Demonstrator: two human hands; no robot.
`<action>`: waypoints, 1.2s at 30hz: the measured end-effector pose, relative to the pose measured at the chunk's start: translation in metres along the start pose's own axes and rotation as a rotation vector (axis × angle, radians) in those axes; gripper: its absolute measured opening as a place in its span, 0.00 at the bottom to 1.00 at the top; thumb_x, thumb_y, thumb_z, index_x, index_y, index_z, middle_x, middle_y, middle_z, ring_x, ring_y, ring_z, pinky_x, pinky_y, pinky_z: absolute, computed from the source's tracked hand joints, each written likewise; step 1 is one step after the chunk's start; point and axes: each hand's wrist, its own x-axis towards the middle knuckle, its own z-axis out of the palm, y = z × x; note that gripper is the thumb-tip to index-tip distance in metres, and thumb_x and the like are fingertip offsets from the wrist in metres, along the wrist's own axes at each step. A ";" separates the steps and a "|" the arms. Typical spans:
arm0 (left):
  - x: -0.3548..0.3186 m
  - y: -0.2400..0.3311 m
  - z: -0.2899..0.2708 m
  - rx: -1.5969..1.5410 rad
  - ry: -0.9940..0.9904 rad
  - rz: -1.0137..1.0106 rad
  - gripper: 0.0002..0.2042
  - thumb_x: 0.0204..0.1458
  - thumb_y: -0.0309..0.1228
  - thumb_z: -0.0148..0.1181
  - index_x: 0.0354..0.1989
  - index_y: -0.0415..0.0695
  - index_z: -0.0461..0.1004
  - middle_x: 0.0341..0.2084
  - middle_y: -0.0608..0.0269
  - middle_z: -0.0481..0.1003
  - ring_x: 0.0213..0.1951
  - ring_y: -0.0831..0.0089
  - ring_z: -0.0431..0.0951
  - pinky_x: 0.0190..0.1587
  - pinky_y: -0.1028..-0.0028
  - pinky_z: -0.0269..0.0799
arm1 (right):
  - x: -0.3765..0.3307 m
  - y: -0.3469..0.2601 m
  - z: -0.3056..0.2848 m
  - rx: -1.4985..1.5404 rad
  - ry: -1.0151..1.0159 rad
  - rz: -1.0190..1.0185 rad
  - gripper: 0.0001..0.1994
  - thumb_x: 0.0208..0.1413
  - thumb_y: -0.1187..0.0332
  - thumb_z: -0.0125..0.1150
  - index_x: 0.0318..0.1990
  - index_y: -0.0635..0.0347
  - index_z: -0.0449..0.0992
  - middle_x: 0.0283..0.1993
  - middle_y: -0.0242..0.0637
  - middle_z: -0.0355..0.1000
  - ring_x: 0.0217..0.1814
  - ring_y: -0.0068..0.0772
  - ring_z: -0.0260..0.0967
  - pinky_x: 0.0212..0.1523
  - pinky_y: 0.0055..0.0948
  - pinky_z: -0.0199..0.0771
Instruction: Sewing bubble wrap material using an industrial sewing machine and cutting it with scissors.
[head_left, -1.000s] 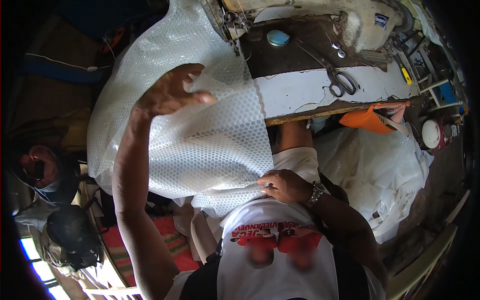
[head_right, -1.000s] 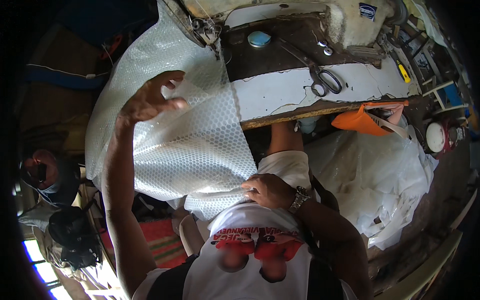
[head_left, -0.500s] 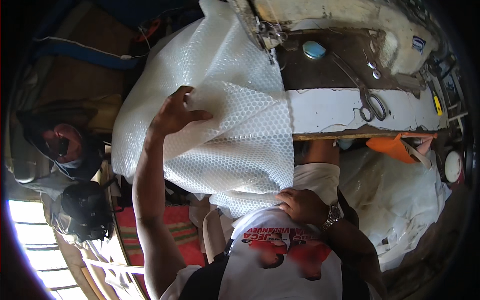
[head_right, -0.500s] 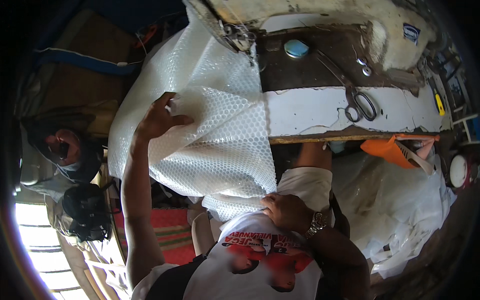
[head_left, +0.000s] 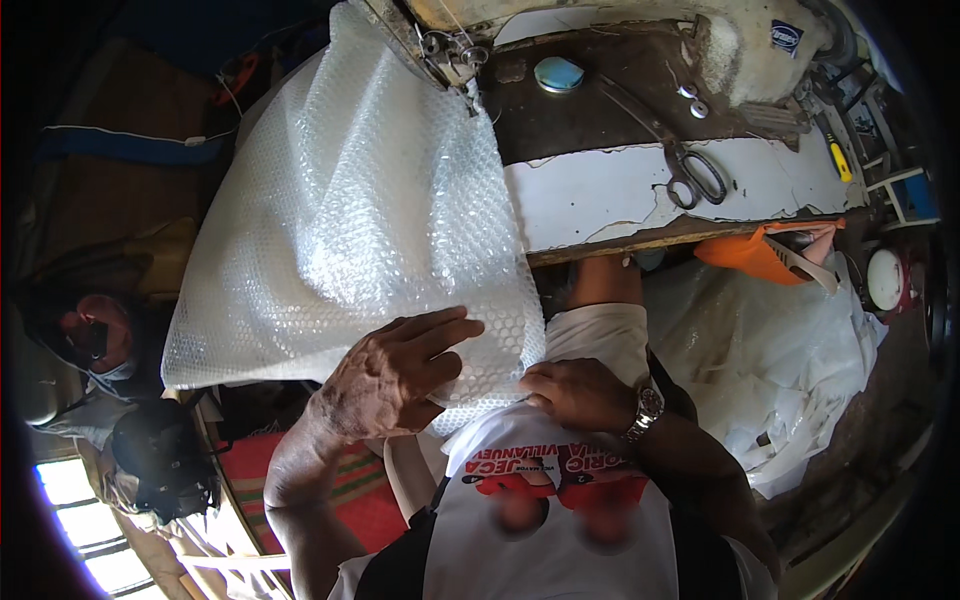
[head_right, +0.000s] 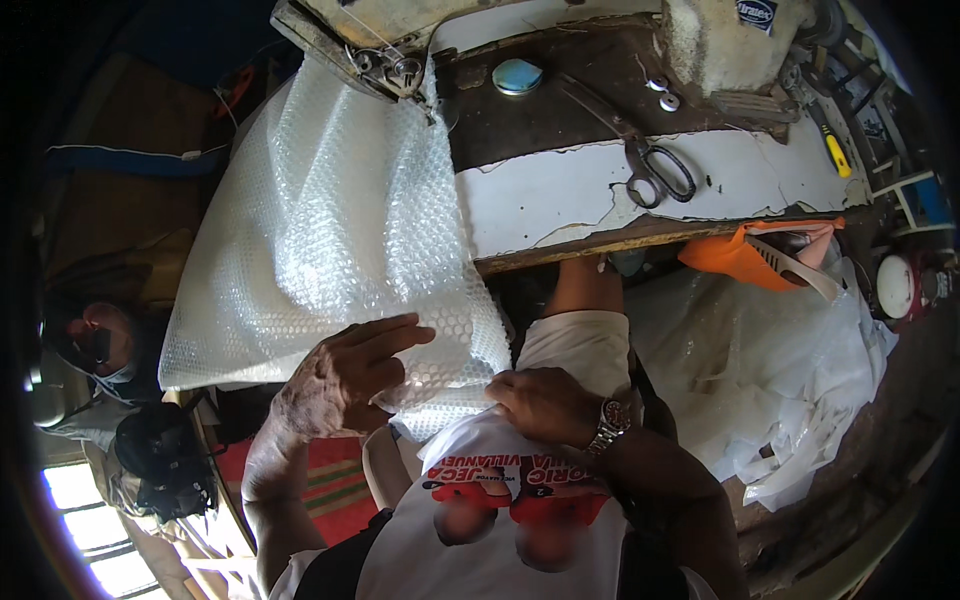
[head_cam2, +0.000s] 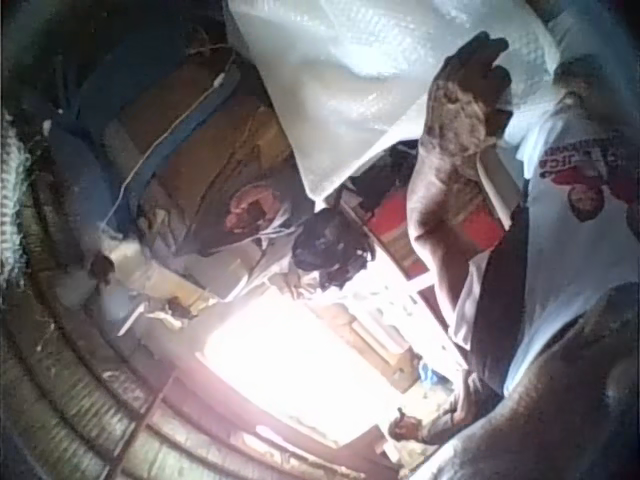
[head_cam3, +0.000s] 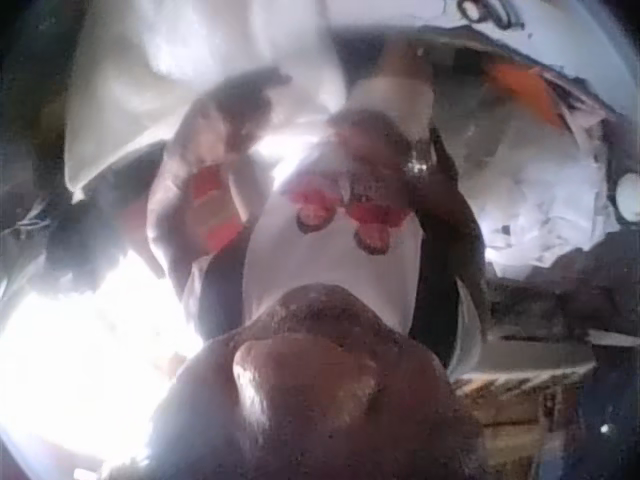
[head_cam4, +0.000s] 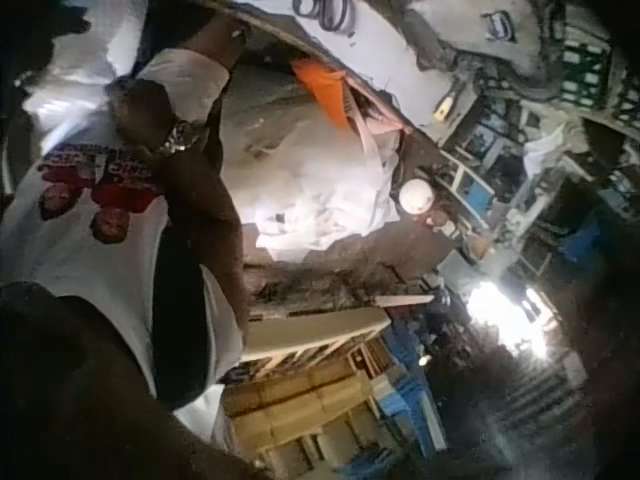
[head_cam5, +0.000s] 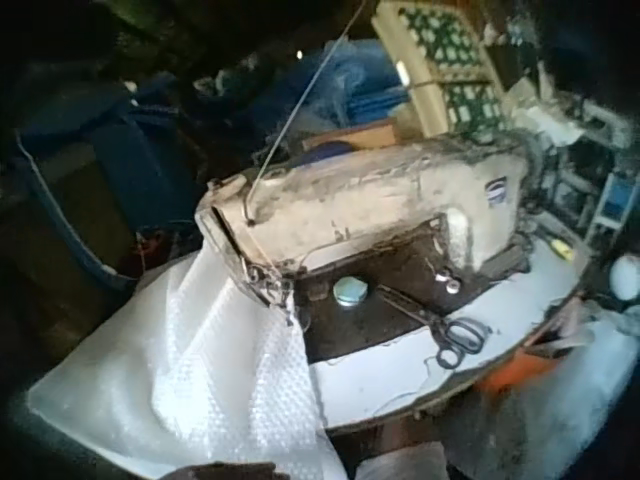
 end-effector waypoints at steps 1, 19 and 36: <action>-0.001 0.001 -0.001 -0.004 0.010 0.012 0.11 0.37 0.25 0.68 0.27 0.37 0.72 0.60 0.49 0.73 0.64 0.54 0.74 0.61 0.59 0.78 | -0.002 -0.001 -0.006 0.107 0.171 -0.102 0.11 0.60 0.68 0.62 0.48 0.61 0.78 0.46 0.41 0.78 0.46 0.46 0.79 0.46 0.41 0.80; 0.001 -0.059 0.024 -0.129 0.077 -0.086 0.26 0.42 0.26 0.71 0.54 0.42 0.77 0.34 0.56 0.81 0.39 0.59 0.84 0.46 0.62 0.80 | 0.149 0.035 -0.203 -0.620 0.569 -0.177 0.21 0.55 0.78 0.50 0.54 0.56 0.80 0.62 0.30 0.74 0.56 0.42 0.70 0.63 0.38 0.70; 0.003 -0.085 0.020 -0.302 0.055 0.027 0.19 0.43 0.27 0.69 0.47 0.40 0.77 0.31 0.54 0.82 0.37 0.56 0.84 0.44 0.61 0.81 | 0.129 0.022 -0.192 -0.490 0.484 -0.170 0.21 0.56 0.81 0.52 0.56 0.58 0.80 0.65 0.33 0.74 0.67 0.40 0.69 0.69 0.39 0.68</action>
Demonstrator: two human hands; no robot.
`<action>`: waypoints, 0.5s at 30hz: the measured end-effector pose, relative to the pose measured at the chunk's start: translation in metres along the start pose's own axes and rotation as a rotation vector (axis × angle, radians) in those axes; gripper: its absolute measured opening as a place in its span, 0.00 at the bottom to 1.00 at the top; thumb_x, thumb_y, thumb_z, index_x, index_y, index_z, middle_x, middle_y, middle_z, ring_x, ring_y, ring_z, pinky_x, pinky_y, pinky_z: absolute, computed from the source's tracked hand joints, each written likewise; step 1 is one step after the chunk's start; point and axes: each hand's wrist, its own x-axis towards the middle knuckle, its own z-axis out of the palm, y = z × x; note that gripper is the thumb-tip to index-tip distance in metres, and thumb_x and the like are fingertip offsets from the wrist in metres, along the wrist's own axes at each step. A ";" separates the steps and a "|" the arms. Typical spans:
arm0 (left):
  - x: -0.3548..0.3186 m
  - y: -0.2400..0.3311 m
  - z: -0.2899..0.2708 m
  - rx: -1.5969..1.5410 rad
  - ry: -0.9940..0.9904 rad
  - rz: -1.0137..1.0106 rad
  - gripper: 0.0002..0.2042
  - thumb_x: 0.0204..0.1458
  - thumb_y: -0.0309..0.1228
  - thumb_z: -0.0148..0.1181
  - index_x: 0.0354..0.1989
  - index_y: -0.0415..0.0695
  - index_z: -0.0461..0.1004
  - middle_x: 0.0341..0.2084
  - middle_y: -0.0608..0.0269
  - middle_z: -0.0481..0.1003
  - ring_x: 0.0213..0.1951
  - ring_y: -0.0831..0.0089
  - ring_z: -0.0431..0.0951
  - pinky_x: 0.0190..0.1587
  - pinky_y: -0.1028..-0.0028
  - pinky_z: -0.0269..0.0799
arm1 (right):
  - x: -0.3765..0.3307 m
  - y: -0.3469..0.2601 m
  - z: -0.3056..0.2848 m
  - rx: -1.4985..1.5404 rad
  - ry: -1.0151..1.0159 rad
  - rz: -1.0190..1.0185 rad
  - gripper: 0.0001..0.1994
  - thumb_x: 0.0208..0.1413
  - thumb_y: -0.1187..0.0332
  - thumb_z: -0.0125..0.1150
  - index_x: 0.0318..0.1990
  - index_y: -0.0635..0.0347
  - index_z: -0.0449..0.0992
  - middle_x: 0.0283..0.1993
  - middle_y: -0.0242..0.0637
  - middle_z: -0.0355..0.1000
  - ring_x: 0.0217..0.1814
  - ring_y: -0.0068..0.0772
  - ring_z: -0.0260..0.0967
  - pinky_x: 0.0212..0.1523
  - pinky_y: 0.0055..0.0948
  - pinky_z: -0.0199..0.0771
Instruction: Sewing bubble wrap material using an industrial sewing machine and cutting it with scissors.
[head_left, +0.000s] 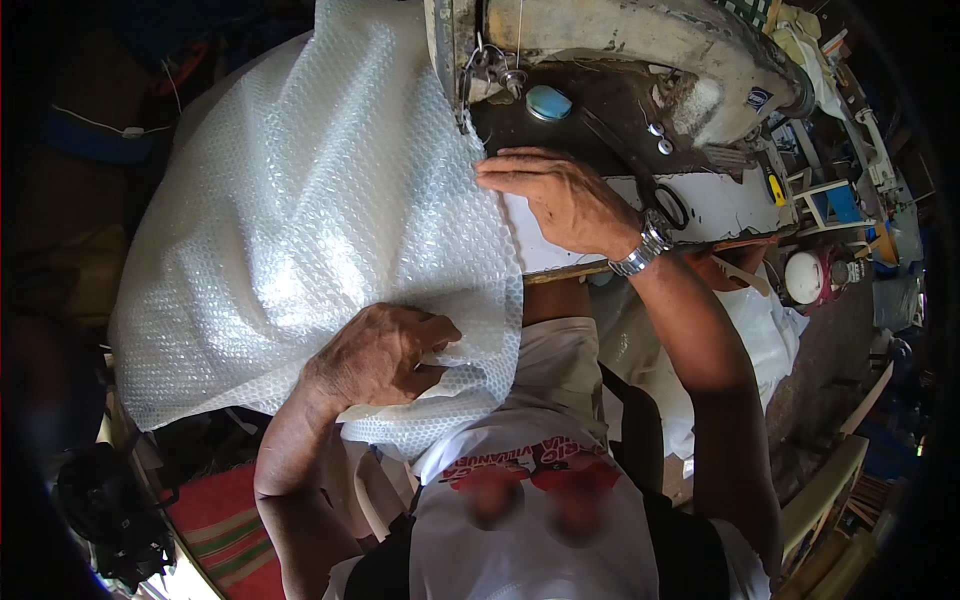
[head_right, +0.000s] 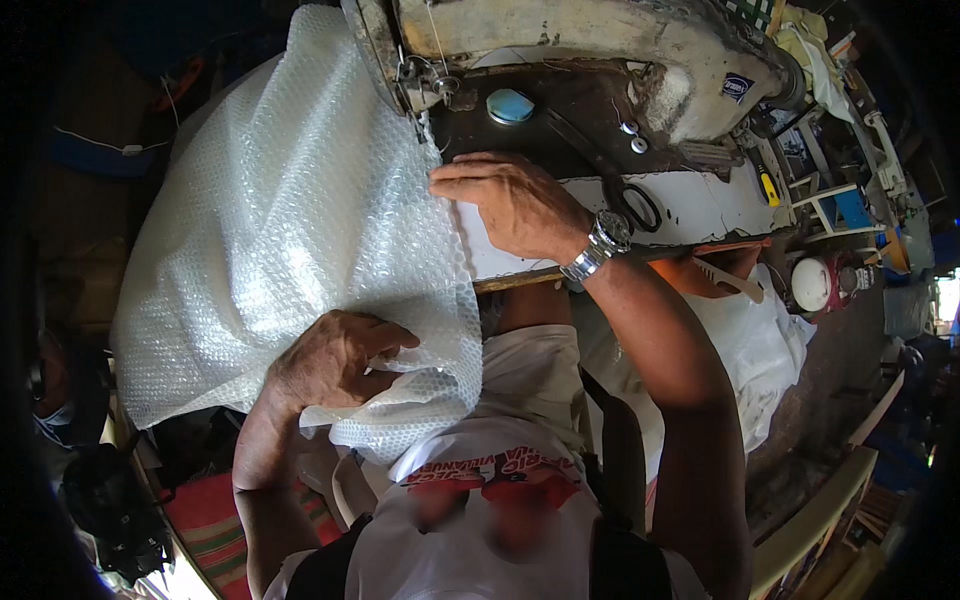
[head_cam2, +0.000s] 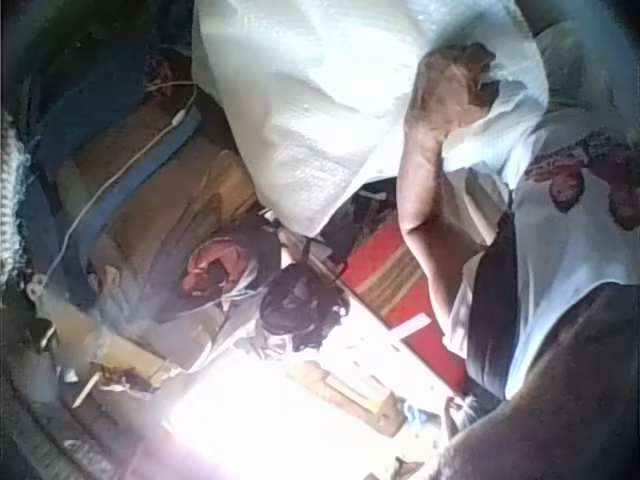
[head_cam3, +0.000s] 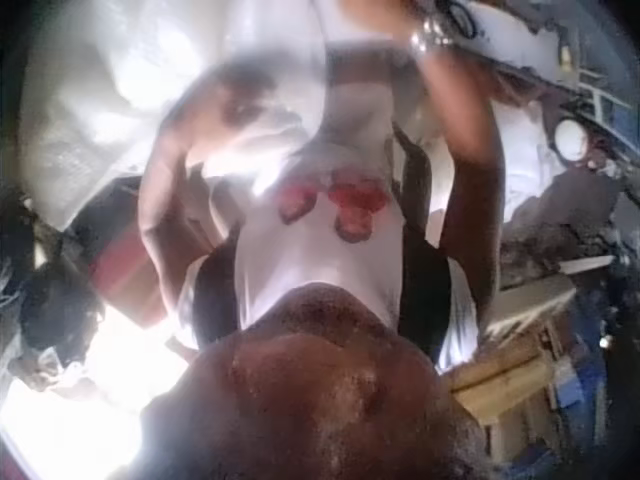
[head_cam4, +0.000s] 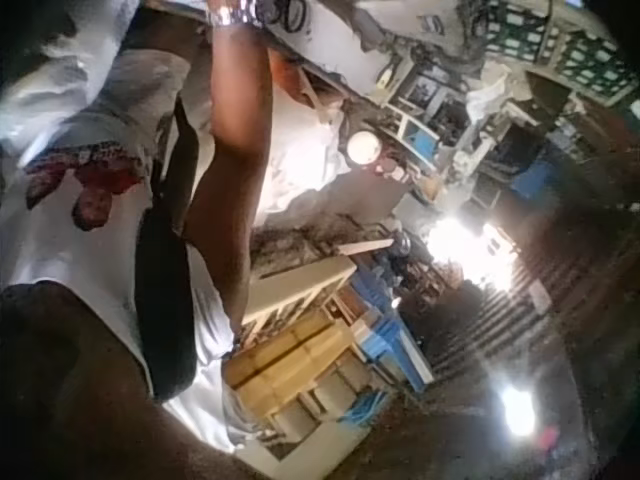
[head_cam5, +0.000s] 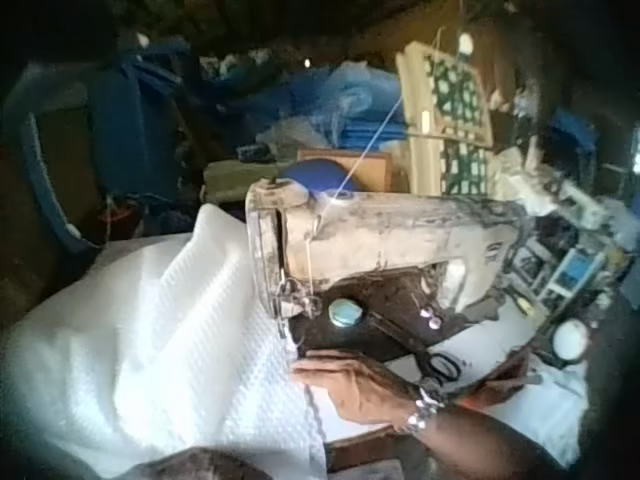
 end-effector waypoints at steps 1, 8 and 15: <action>-0.001 0.002 -0.003 0.012 -0.026 -0.030 0.19 0.43 0.27 0.69 0.47 0.40 0.77 0.31 0.53 0.82 0.37 0.56 0.84 0.44 0.61 0.81 | -0.003 -0.005 -0.002 0.037 -0.003 0.005 0.21 0.55 0.82 0.51 0.55 0.58 0.81 0.64 0.34 0.75 0.66 0.40 0.70 0.69 0.39 0.67; 0.002 0.005 -0.010 -0.019 -0.073 -0.086 0.18 0.43 0.26 0.68 0.46 0.40 0.77 0.30 0.53 0.82 0.36 0.55 0.84 0.44 0.61 0.80 | 0.017 -0.054 -0.009 -0.400 -0.173 0.110 0.19 0.55 0.76 0.56 0.54 0.58 0.81 0.64 0.36 0.74 0.65 0.36 0.72 0.66 0.42 0.71; 0.001 -0.002 -0.005 -0.007 -0.029 -0.012 0.18 0.44 0.27 0.68 0.46 0.40 0.77 0.29 0.53 0.81 0.36 0.55 0.84 0.45 0.61 0.80 | 0.004 -0.004 -0.015 0.239 -0.094 0.122 0.24 0.54 0.82 0.48 0.55 0.56 0.82 0.62 0.36 0.77 0.65 0.42 0.73 0.68 0.40 0.69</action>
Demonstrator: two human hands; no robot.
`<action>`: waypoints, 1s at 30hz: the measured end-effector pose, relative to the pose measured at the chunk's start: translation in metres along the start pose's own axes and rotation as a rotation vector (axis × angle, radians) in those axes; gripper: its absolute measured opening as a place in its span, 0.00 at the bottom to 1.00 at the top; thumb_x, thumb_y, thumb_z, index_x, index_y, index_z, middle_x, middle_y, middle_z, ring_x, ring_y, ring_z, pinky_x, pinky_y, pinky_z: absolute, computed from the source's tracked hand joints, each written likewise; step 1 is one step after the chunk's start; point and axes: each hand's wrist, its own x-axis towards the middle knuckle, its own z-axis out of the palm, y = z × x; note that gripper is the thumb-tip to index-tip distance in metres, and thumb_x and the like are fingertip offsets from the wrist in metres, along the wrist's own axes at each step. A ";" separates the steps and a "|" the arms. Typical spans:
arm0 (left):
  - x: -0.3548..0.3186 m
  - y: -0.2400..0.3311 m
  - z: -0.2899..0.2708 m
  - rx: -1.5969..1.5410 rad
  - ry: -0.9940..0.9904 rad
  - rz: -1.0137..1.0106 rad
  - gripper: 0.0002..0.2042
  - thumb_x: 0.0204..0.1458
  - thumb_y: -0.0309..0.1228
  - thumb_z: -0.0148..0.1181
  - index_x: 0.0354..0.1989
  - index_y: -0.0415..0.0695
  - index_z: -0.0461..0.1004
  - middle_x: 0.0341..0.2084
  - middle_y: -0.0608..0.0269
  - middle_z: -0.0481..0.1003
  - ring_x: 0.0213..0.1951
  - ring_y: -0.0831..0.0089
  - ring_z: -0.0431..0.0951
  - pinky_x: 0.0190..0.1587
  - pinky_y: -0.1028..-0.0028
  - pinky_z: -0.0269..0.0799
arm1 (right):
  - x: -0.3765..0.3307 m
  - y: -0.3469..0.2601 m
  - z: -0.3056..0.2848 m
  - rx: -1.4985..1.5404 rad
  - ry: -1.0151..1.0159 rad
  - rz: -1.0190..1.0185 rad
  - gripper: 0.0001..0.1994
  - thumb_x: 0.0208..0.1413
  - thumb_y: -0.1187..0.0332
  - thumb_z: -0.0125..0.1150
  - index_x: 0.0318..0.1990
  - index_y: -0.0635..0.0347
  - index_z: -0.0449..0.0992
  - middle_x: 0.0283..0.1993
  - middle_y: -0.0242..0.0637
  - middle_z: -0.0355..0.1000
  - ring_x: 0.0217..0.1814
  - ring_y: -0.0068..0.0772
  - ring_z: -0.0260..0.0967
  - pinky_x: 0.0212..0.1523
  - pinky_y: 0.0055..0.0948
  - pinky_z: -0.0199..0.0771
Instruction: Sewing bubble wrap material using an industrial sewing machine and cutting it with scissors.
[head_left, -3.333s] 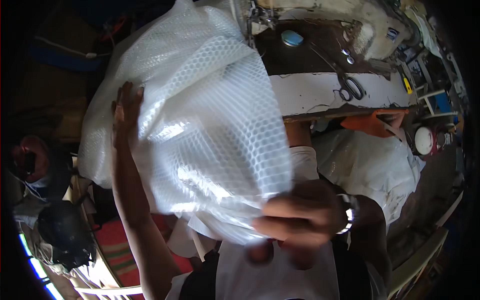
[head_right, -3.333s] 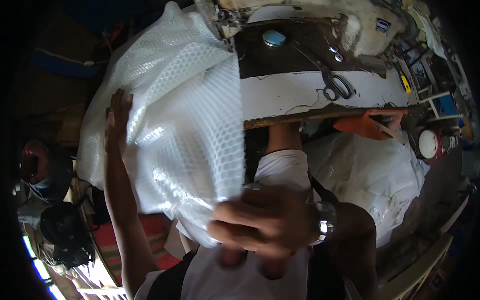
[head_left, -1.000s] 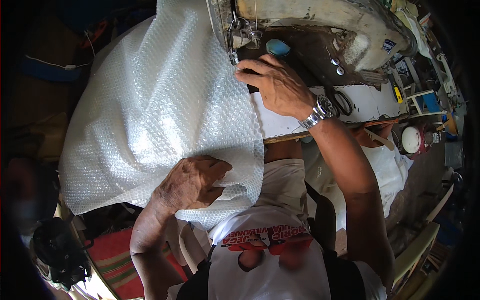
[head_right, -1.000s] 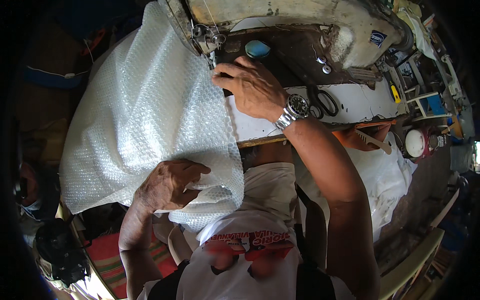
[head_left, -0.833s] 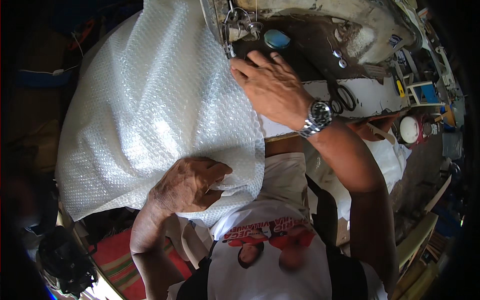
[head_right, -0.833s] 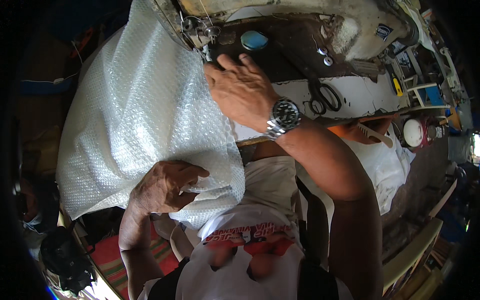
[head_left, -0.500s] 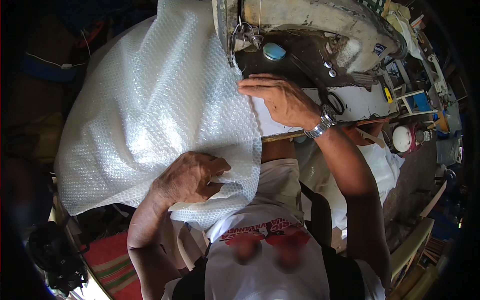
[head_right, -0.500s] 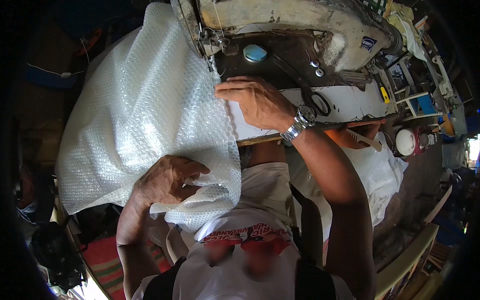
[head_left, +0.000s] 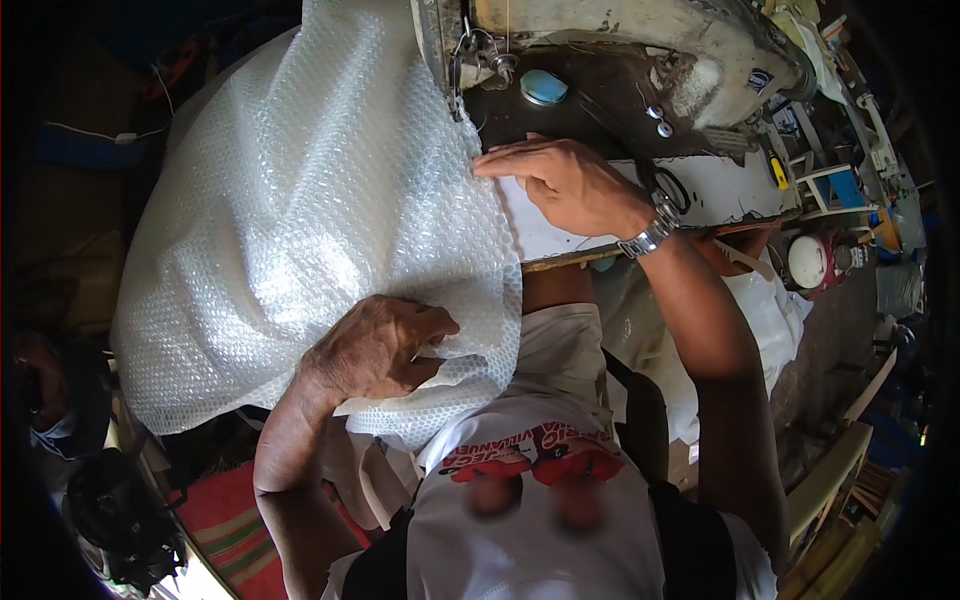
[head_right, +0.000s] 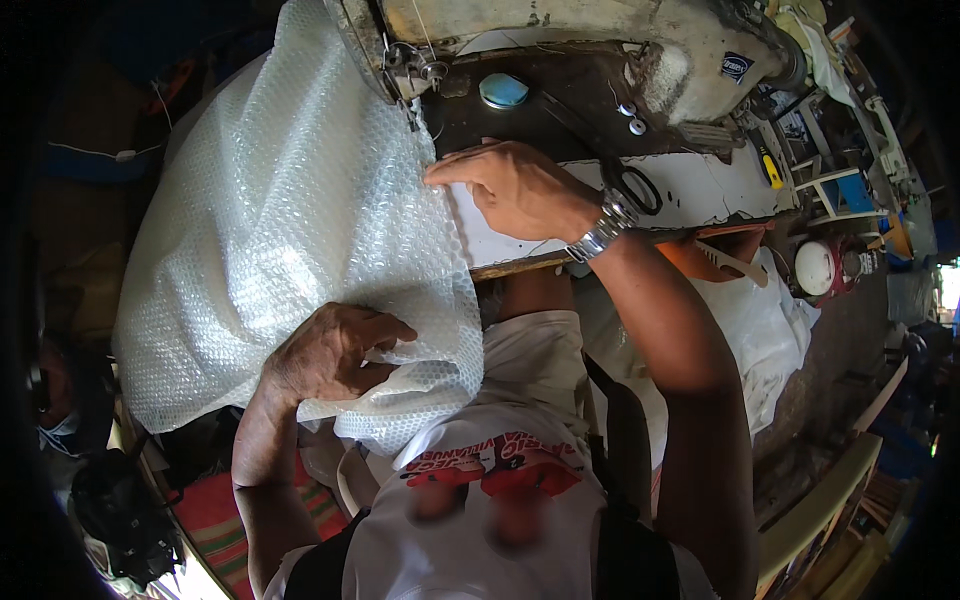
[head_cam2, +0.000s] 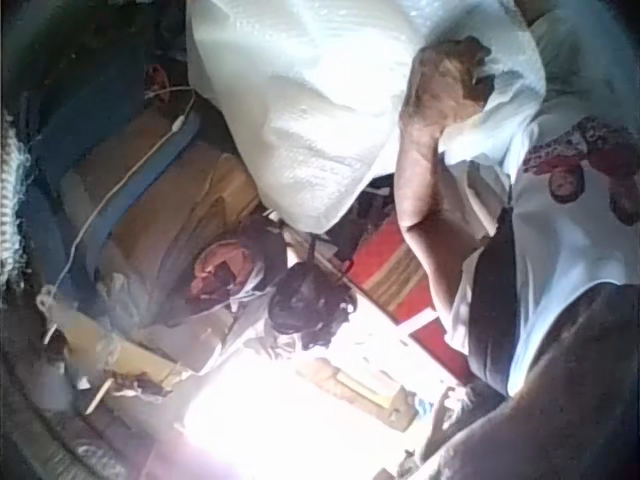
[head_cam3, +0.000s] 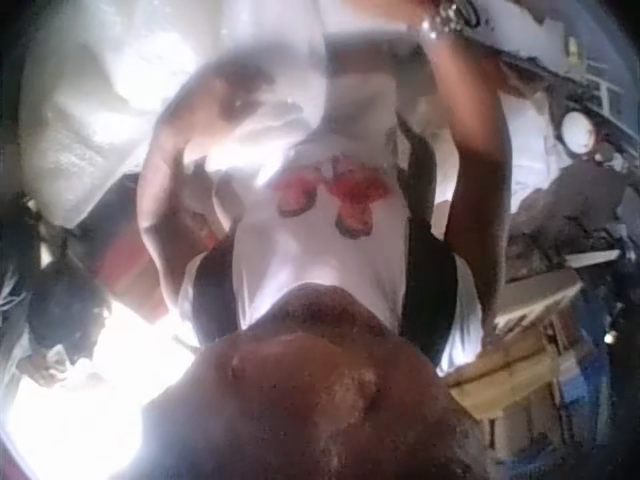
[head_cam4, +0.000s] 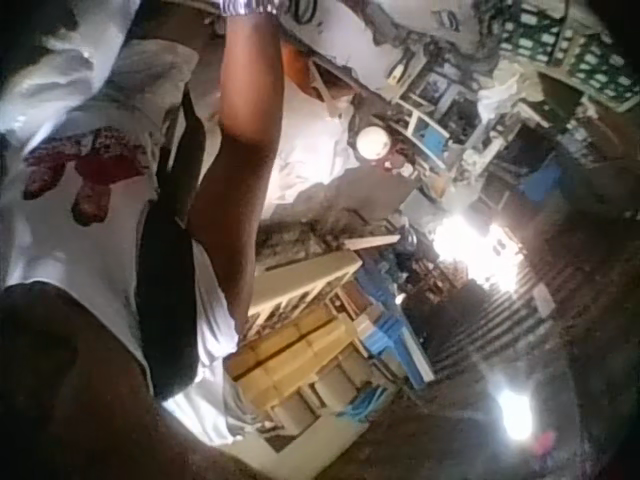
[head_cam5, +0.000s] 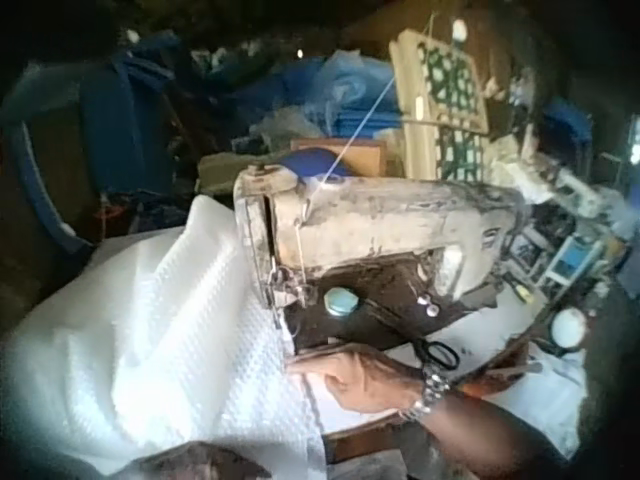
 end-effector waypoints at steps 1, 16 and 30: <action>0.000 0.001 -0.001 -0.009 -0.015 -0.022 0.18 0.44 0.27 0.68 0.46 0.40 0.77 0.30 0.53 0.81 0.36 0.55 0.84 0.44 0.61 0.80 | -0.005 -0.002 0.000 -0.016 0.009 -0.020 0.25 0.54 0.82 0.48 0.57 0.55 0.81 0.63 0.34 0.77 0.66 0.40 0.73 0.71 0.41 0.67; -0.016 0.022 0.018 -0.235 0.112 -0.043 0.18 0.44 0.22 0.73 0.46 0.43 0.80 0.37 0.55 0.83 0.38 0.62 0.85 0.41 0.65 0.81 | -0.062 -0.021 0.024 0.164 0.217 0.176 0.25 0.56 0.80 0.56 0.64 0.60 0.73 0.68 0.41 0.70 0.66 0.44 0.71 0.69 0.40 0.70; -0.009 0.075 0.010 -0.012 0.080 -0.088 0.19 0.49 0.30 0.74 0.50 0.44 0.77 0.31 0.60 0.81 0.35 0.63 0.84 0.39 0.65 0.81 | -0.086 -0.031 0.043 -0.386 0.189 -0.117 0.41 0.47 0.60 0.73 0.73 0.44 0.65 0.80 0.28 0.54 0.78 0.39 0.54 0.78 0.54 0.51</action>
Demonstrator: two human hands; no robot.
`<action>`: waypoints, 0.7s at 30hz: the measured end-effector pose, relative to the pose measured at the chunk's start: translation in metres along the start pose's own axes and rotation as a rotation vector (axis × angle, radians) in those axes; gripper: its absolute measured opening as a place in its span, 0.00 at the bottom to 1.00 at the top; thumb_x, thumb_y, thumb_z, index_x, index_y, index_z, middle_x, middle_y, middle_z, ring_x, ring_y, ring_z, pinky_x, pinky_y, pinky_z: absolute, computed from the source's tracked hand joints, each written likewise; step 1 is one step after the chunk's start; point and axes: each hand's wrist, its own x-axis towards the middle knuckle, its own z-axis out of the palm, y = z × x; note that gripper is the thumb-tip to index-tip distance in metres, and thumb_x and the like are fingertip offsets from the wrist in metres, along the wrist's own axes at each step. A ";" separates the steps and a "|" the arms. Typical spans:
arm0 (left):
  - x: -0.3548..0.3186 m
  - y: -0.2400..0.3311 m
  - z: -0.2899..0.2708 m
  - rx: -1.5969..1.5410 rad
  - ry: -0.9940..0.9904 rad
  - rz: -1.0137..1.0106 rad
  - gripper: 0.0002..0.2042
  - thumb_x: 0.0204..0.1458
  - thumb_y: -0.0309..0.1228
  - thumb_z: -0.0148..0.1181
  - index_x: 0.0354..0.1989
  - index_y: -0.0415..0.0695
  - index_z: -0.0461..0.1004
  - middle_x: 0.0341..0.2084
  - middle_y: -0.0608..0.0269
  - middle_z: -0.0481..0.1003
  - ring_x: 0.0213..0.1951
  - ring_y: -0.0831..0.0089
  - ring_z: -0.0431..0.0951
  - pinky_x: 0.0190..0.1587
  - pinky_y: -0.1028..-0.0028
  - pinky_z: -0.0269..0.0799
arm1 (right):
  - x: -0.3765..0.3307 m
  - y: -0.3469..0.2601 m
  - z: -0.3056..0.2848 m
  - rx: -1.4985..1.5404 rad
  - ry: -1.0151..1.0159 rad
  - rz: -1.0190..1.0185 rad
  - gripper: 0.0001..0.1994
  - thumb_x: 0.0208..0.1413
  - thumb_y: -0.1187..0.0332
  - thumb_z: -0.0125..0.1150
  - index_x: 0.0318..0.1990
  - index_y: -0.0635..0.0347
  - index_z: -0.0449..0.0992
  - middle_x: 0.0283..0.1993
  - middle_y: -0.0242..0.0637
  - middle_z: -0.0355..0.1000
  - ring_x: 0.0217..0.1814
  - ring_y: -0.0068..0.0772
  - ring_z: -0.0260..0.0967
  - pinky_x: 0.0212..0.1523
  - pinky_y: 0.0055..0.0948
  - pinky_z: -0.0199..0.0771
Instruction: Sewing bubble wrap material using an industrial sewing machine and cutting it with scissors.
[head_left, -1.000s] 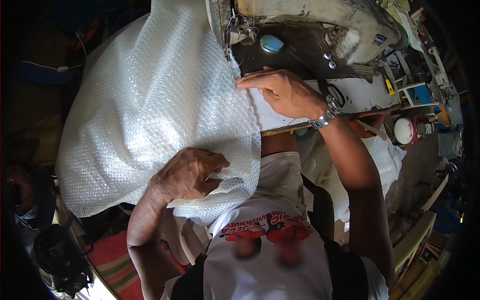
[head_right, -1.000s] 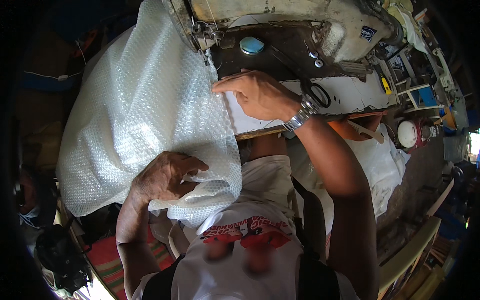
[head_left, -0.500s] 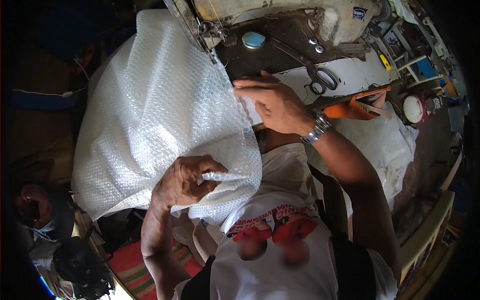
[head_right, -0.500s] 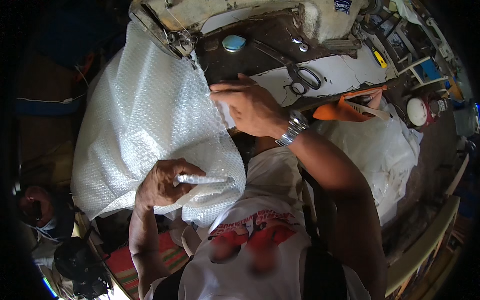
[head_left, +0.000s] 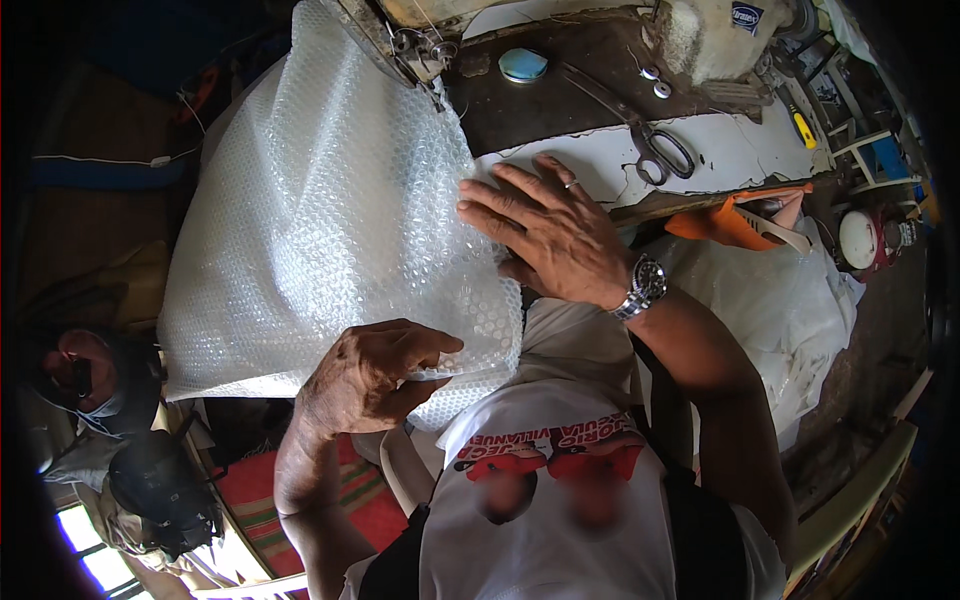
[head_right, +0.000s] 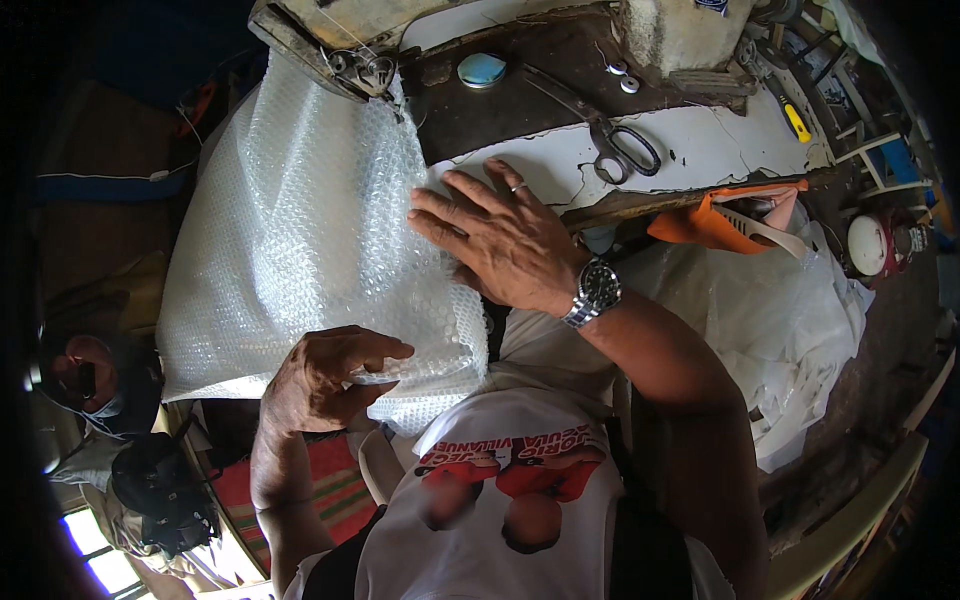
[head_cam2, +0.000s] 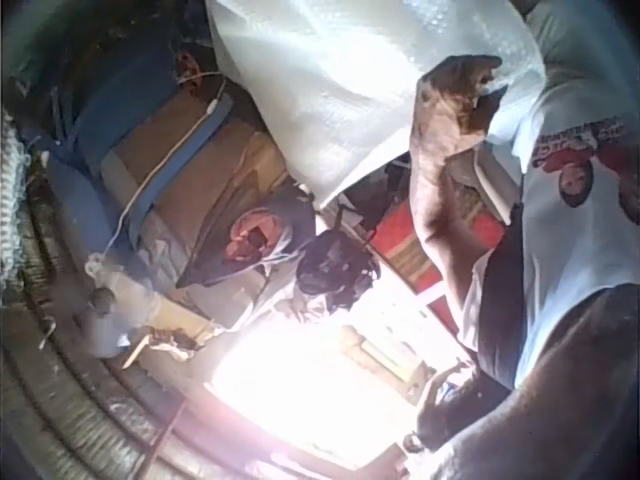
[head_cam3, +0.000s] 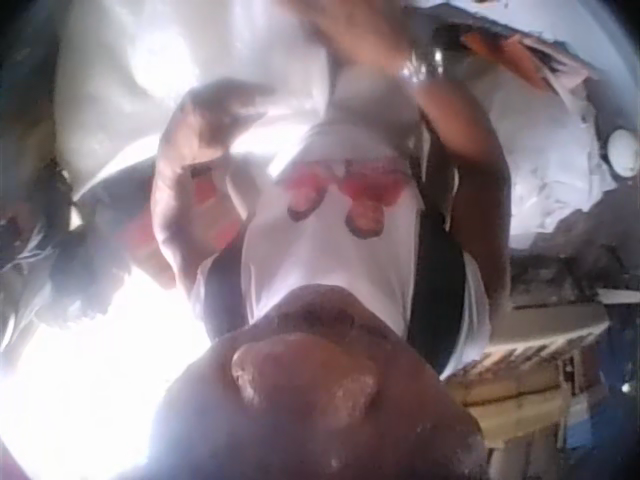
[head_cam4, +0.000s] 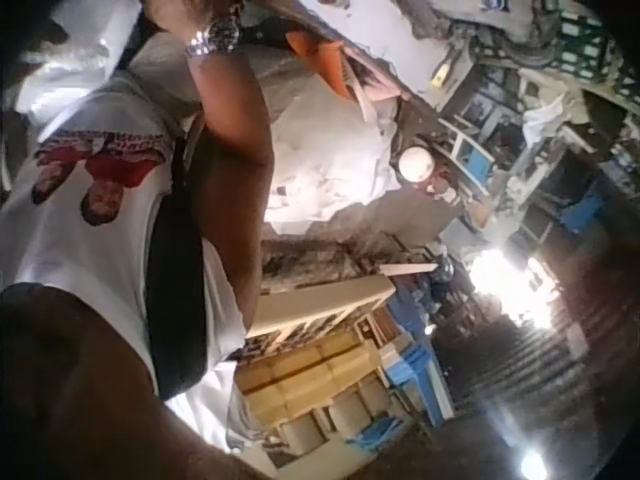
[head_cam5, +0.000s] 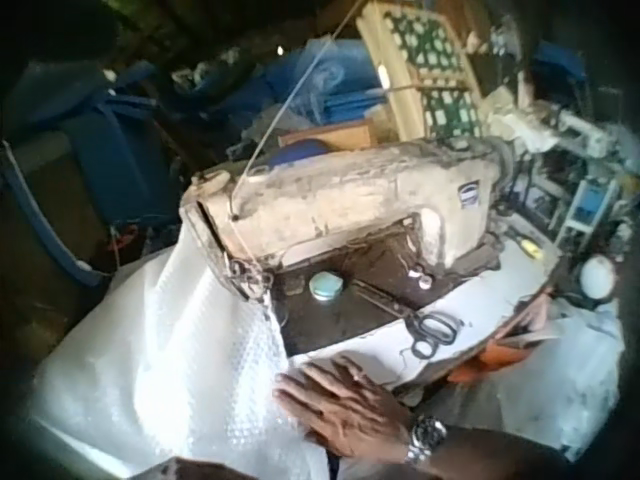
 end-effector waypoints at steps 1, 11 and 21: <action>-0.003 -0.002 -0.003 0.010 -0.042 0.007 0.19 0.49 0.29 0.75 0.50 0.44 0.78 0.35 0.58 0.82 0.36 0.64 0.85 0.40 0.67 0.81 | 0.004 -0.003 0.000 -0.026 -0.036 -0.004 0.41 0.48 0.59 0.73 0.72 0.43 0.65 0.79 0.27 0.56 0.78 0.37 0.54 0.78 0.55 0.50; 0.115 -0.074 -0.033 0.574 0.333 0.126 0.24 0.64 0.44 0.60 0.57 0.36 0.73 0.54 0.44 0.77 0.51 0.46 0.81 0.55 0.58 0.79 | 0.014 -0.006 -0.006 -0.016 -0.065 0.058 0.29 0.50 0.62 0.68 0.62 0.53 0.76 0.70 0.30 0.67 0.71 0.34 0.63 0.77 0.58 0.49; 0.190 -0.144 -0.104 0.276 0.620 -0.092 0.18 0.60 0.34 0.61 0.55 0.38 0.75 0.47 0.40 0.80 0.47 0.47 0.82 0.51 0.57 0.77 | 0.020 -0.001 -0.008 -0.023 0.007 -0.036 0.24 0.56 0.61 0.64 0.60 0.57 0.78 0.69 0.34 0.69 0.72 0.37 0.62 0.75 0.53 0.54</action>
